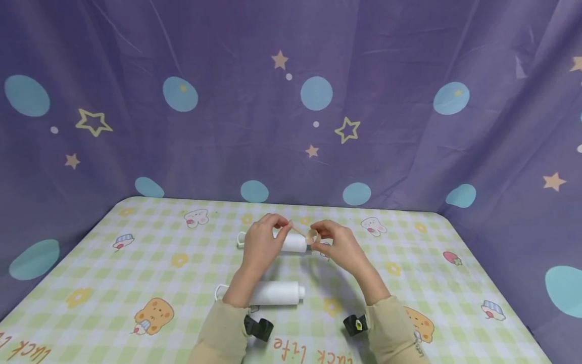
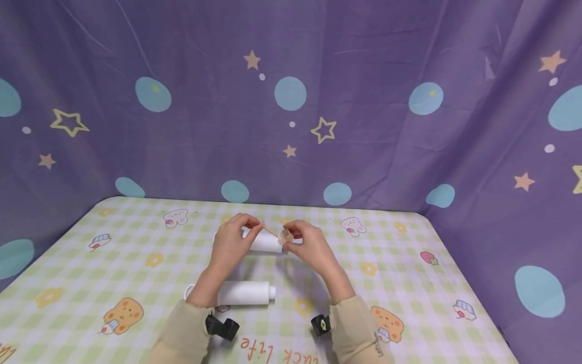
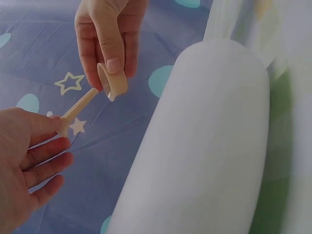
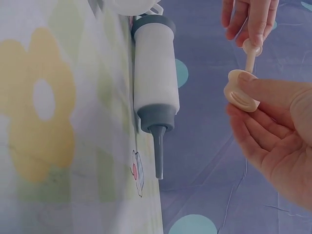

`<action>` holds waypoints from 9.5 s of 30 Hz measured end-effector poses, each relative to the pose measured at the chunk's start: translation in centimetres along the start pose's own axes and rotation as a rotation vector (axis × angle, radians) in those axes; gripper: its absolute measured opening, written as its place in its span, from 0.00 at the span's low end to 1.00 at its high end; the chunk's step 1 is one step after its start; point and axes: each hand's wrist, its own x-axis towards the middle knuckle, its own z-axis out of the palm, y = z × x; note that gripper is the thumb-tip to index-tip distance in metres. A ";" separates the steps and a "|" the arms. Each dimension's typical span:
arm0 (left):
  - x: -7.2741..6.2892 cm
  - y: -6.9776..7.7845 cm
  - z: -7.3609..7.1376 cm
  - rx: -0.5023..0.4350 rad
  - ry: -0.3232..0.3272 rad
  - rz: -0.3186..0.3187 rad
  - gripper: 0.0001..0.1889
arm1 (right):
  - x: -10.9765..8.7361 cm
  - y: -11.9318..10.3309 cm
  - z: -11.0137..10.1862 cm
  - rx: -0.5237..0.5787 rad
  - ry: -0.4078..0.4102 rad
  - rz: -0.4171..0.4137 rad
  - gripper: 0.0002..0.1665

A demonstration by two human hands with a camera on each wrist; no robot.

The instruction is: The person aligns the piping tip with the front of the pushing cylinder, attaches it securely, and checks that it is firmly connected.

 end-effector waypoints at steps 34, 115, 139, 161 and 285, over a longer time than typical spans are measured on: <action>-0.5 1.1 1.2 0.032 -0.022 0.077 0.05 | -0.2 0.1 0.3 0.037 -0.027 -0.003 0.23; -1.6 1.4 0.7 0.118 -0.250 0.160 0.03 | -0.5 0.1 0.7 0.035 -0.035 -0.029 0.22; -3.1 0.4 -1.7 0.198 -0.464 0.199 0.06 | -2.5 1.0 -0.1 -0.016 -0.221 -0.041 0.21; -4.3 -0.5 -3.3 0.183 -0.795 0.279 0.18 | -4.2 1.2 0.5 -0.043 -0.415 -0.059 0.18; -1.7 1.6 -3.4 0.306 -0.349 0.420 0.26 | -2.5 0.1 -0.8 0.222 -0.143 -0.049 0.21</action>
